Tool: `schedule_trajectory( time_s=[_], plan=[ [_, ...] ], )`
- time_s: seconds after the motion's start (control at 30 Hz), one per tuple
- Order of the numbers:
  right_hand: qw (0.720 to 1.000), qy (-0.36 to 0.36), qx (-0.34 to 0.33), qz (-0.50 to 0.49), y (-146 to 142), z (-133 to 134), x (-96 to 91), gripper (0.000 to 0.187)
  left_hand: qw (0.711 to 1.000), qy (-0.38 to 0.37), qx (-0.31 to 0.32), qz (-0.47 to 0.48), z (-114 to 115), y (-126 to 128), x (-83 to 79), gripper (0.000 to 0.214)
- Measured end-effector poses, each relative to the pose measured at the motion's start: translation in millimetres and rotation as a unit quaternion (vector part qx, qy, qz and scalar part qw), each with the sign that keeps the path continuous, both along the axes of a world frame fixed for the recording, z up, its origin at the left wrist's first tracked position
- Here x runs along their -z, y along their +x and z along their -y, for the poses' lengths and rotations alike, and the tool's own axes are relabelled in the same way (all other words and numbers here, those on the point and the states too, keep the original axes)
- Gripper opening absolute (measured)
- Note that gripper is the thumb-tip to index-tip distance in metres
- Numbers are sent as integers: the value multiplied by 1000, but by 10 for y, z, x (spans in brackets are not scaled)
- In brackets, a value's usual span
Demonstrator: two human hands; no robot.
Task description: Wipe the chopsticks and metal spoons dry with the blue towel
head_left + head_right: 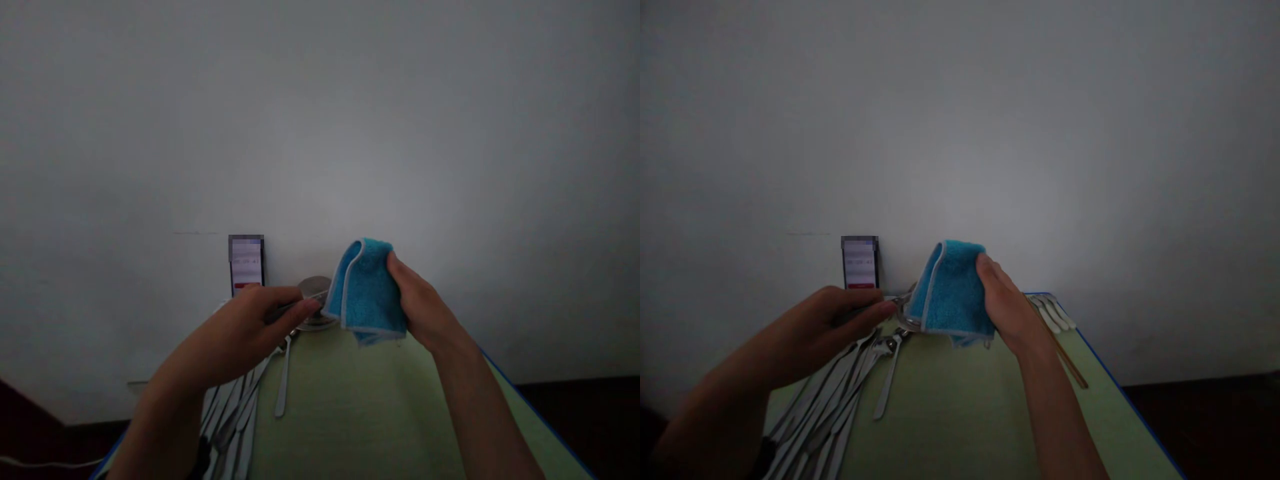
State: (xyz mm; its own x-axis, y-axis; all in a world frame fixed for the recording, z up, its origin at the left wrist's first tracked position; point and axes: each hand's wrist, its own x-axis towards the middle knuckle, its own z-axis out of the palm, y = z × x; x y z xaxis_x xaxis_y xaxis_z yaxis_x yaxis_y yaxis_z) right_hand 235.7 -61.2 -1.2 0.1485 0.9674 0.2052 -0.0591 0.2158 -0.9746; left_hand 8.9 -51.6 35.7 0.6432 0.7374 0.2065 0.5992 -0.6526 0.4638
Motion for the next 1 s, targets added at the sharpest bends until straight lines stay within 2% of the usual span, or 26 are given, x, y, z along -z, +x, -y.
schedule_trajectory(
  time_s=[0.13,0.23,0.33,0.43,0.6,0.83,0.9,1.0],
  plan=[
    [993,64,48,84,17,20,-65,46,1000,21,1,7,26,-21,-15,39],
    [986,120,103,55,55,6,-86,46,1000,25,-2,17,20,-30,-16,39],
    [972,181,148,-10,97,-36,-72,37,1000,24,-1,18,11,-28,-3,38],
    [973,193,124,-30,127,-49,-60,27,999,23,8,22,12,-29,9,38],
    [982,171,16,75,122,21,-87,20,999,27,20,19,23,-43,1,38],
    [966,205,-13,154,102,76,-111,15,998,61,15,6,-9,-12,10,40],
    [969,174,-13,176,119,70,-93,21,997,69,15,10,-9,2,14,39],
    [968,110,17,224,153,54,-58,41,997,71,11,18,6,3,11,38]
  ],
)
